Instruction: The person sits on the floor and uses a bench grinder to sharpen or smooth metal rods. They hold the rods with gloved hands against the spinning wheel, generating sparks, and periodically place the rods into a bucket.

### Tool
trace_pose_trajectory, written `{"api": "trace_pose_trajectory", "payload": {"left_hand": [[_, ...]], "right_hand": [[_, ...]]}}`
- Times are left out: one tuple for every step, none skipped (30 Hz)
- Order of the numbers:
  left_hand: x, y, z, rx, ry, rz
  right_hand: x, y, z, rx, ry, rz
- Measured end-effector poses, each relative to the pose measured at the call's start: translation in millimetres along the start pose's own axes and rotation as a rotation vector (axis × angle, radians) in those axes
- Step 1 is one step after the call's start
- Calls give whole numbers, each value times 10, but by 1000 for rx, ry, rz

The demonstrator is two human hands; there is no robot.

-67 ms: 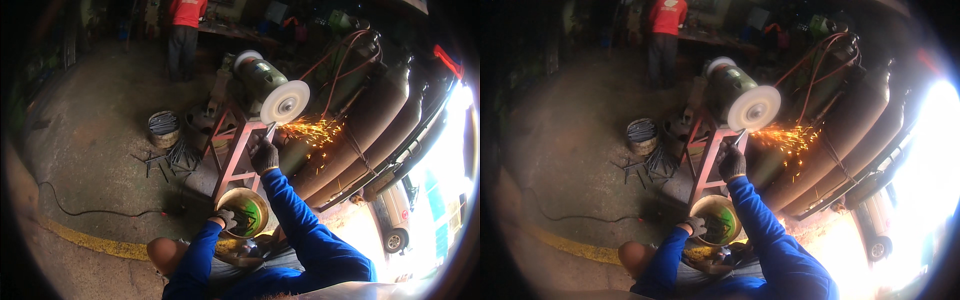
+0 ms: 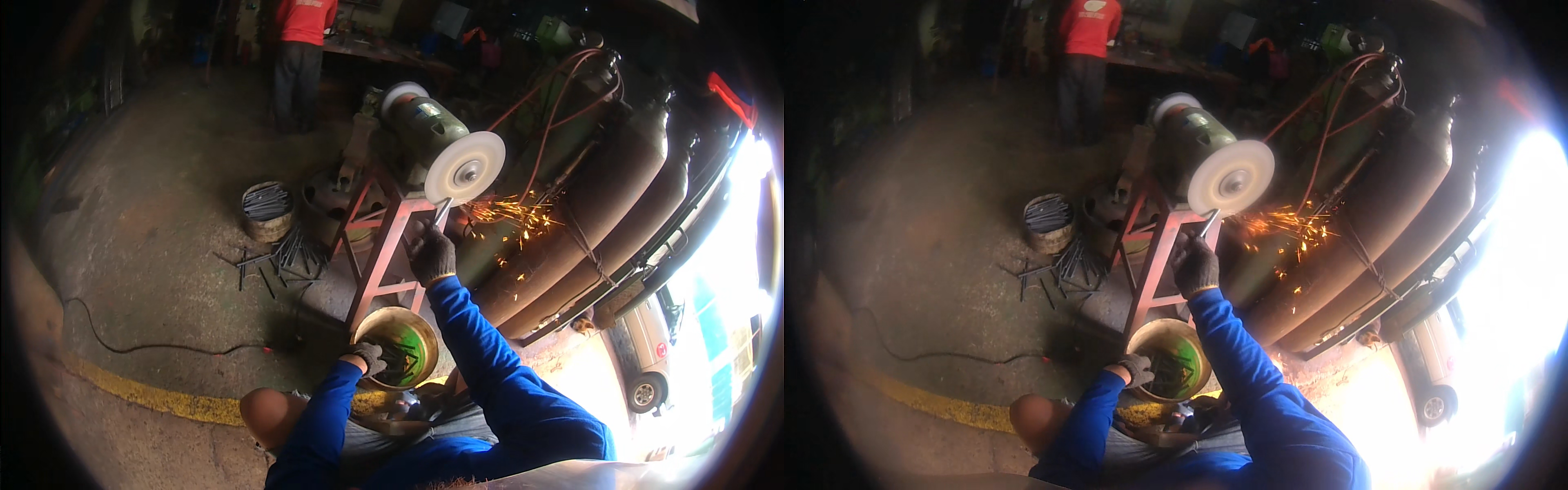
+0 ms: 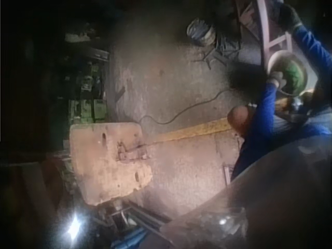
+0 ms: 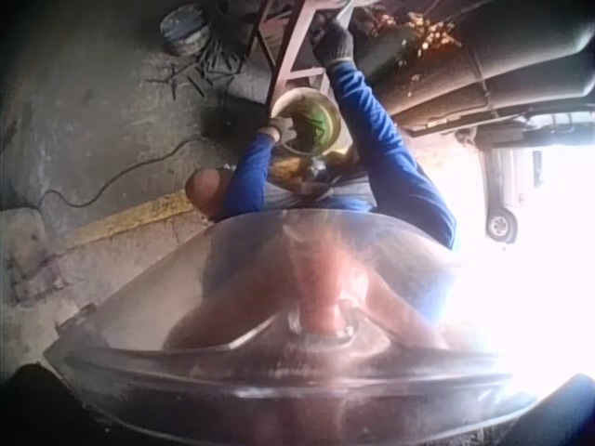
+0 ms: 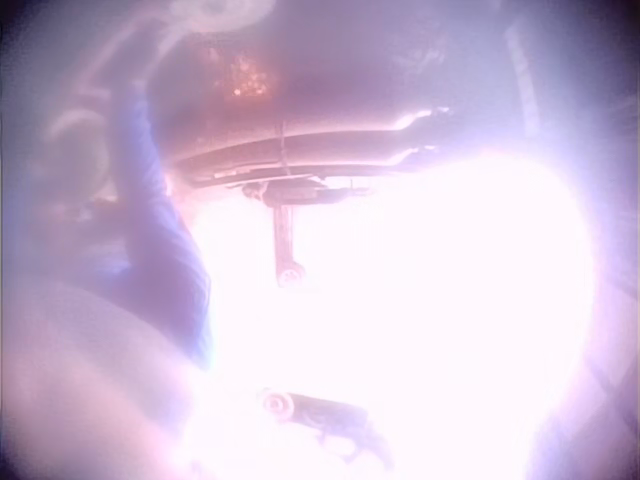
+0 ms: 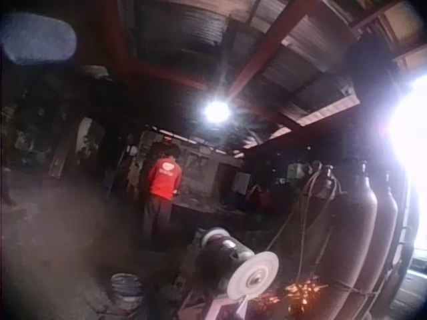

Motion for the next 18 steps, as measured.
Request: {"api": "trace_pose_trajectory", "payload": {"left_hand": [[-13,-7,15,-3,6,8],[-29,-17,28,-6,12,16],[-54,-24,47,-12,17,26],[-63,13,32,-12,11,29],[-66,66,6,-13,6,34],[-51,51,5,-7,4,26],[-38,41,5,-5,-2,22],[-27,34,4,-2,-8,19],[-10,12,8,2,-11,13],[-3,-10,8,5,-3,8],[9,-33,12,9,5,4],[-2,-12,4,4,11,9],[-13,7,-3,9,11,16],[-26,23,-10,14,12,24],[-32,-4,7,22,13,23],[-48,-24,29,21,8,17],[-75,-41,49,21,4,12],[-95,-68,87,22,-3,5]], "right_hand": [[-10,39,34,-75,-16,16],[-52,-83,12,312,25,-174],[-65,18,52,295,26,-189],[-80,158,71,282,32,-203],[-67,436,147,-133,-6,-38],[-66,655,202,-556,-54,130],[-55,535,170,-269,-18,31],[-50,384,74,20,18,-67],[-35,289,56,40,1,-49],[-27,184,33,61,-15,-30],[-12,172,69,-187,-80,104],[-17,198,39,-111,-64,82],[-32,225,9,-36,-49,57],[-80,130,-76,354,36,-130],[-110,93,-102,420,73,-198],[-145,78,-124,485,107,-269],[-158,88,-87,233,99,-219],[-161,50,-109,360,117,-252]]}}
Point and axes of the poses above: each hand's wrist, its own x-axis towards the middle knuckle, its own z-axis out of the back of the hand, y = z × x, the point moved 8 cm from there along x, towards the middle knuckle, and after that the axes turned 12 degrees about -x, right-handed, at the moved point
